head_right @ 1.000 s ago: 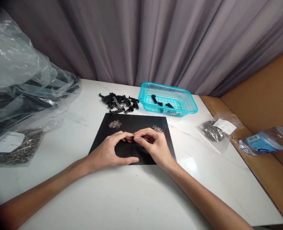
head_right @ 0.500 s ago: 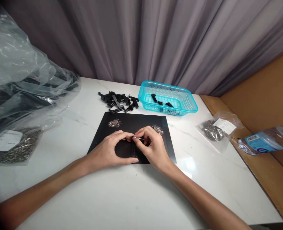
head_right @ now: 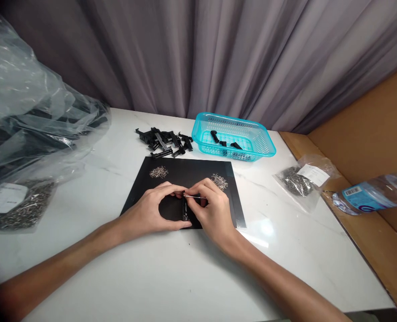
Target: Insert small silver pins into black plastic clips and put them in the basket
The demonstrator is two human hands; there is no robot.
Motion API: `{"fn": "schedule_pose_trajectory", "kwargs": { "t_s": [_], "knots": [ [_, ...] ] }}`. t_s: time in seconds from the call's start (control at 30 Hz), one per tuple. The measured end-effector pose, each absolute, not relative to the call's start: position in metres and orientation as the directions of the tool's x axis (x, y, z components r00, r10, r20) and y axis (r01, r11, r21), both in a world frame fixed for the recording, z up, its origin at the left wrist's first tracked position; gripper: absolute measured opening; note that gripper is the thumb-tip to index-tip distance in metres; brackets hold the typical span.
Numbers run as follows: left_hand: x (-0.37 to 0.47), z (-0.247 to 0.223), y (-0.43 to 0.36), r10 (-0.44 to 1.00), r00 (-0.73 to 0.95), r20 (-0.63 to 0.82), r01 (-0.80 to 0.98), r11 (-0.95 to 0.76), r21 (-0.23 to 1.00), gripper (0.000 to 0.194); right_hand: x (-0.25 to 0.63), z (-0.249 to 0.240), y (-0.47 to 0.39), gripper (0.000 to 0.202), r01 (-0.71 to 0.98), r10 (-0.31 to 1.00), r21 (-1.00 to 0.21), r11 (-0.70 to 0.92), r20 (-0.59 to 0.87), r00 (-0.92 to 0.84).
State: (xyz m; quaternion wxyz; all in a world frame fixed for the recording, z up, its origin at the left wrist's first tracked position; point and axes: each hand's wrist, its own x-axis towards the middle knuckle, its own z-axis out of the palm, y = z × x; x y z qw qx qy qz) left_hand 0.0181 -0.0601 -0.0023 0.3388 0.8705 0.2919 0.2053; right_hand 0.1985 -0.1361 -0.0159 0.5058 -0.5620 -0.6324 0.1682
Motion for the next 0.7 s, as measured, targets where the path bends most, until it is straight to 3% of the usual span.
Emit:
{"fn": "schedule_pose_trajectory", "kwargs": {
  "t_s": [0.27, 0.57, 0.7],
  "knots": [
    [0.017, -0.001, -0.062, 0.680, 0.724, 0.113, 0.356, -0.509, 0.784, 0.059, 0.200, -0.021, -0.137, 0.019, 0.519, 0.860, -0.749, 0.412, 0.507, 0.049],
    [0.016, 0.001, -0.060, 0.675, 0.733, 0.082, 0.353, -0.480, 0.803, 0.057, 0.207, -0.019, -0.138, 0.016, 0.598, 0.884, -0.696, 0.397, 0.466, -0.045],
    [0.014, 0.002, -0.057, 0.673, 0.737, 0.058, 0.338, -0.442, 0.831, 0.065, 0.217, -0.008, -0.137, 0.022, 0.605, 0.886, -0.693, 0.393, 0.460, -0.048]
  ]
}}
